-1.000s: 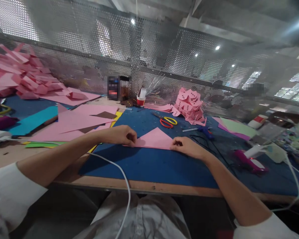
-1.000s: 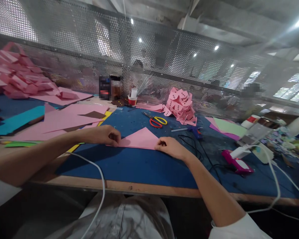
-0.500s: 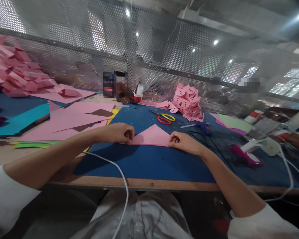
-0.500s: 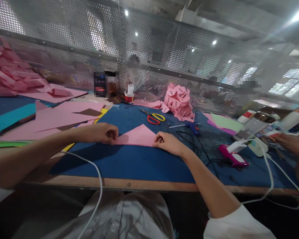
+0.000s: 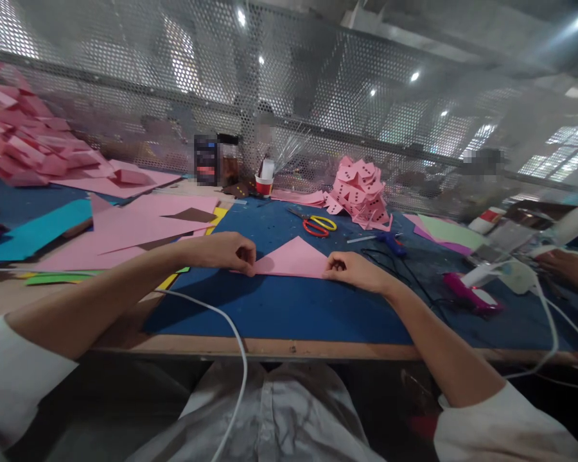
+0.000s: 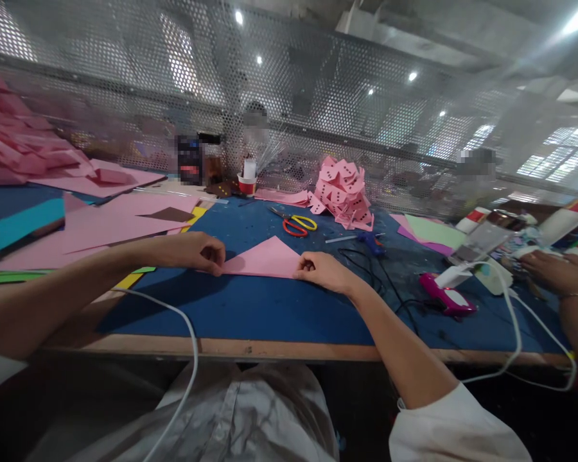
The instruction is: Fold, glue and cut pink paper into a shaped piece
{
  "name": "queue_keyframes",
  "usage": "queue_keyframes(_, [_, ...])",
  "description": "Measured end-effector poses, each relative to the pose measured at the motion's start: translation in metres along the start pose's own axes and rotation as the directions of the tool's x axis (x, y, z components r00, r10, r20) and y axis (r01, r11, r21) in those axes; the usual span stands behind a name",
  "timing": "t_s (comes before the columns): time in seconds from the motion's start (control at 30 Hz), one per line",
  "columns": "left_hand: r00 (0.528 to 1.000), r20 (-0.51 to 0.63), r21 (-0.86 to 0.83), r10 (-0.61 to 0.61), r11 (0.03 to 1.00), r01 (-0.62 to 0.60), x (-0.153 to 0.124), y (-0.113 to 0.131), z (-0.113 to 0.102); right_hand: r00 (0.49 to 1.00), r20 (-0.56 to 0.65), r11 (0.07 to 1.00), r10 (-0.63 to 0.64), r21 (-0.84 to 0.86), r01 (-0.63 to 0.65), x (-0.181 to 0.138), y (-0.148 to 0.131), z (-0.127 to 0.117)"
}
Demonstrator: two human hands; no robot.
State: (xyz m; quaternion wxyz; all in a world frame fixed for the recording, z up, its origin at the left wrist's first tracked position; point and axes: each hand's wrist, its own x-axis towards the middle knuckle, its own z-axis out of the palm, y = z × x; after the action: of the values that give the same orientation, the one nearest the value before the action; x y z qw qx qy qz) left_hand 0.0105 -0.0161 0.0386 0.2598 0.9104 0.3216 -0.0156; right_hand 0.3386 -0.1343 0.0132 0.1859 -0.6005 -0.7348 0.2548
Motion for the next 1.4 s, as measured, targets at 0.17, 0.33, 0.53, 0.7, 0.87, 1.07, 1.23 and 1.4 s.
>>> queue_keyframes(0.17, [0.979, -0.178, 0.049, 0.100, 0.995, -0.093, 0.006, 0.028, 0.009, 1.000, 0.008, 1.000, -0.004, 0.004, 0.004, 0.000, 0.000, 0.000])
queue_keyframes(0.33, [0.980, -0.183, 0.048, 0.080, 0.996, -0.072, 0.017, 0.042, 0.029, 1.000, 0.001, 1.000, -0.004, -0.006, 0.004, 0.000, -0.001, 0.000])
queue_keyframes(0.53, [0.981, -0.187, 0.070, 0.050, 0.997, -0.037, 0.021, 0.039, 0.035, 1.000, -0.001, 1.000, -0.022, -0.003, 0.022, 0.000, 0.000, 0.000])
queue_keyframes(0.7, [0.981, -0.188, 0.057, 0.054, 0.997, -0.044, 0.022, 0.037, 0.036, 1.000, 0.007, 1.000, -0.008, -0.009, 0.008, 0.001, 0.002, 0.000])
queue_keyframes(0.87, [0.968, -0.239, 0.031, 0.079, 0.997, -0.074, 0.025, 0.032, 0.040, 1.000, 0.005, 0.999, -0.028, -0.018, 0.028, 0.000, 0.001, 0.000])
queue_keyframes(1.07, [0.955, -0.248, 0.020, 0.165, 0.986, -0.165, 0.029, 0.026, 0.043, 1.000, 0.007, 0.999, -0.018, -0.032, 0.018, -0.001, -0.001, 0.000])
queue_keyframes(1.23, [0.929, -0.266, 0.021, 0.258, 0.965, -0.262, 0.023, 0.034, 0.047, 1.000, 0.003, 1.000, -0.010, -0.019, 0.010, -0.001, -0.002, 0.001])
queue_keyframes(1.4, [0.898, -0.299, 0.031, 0.322, 0.944, -0.328, 0.021, 0.032, 0.053, 1.000, 0.001, 1.000, -0.002, -0.015, 0.002, 0.000, -0.001, 0.002])
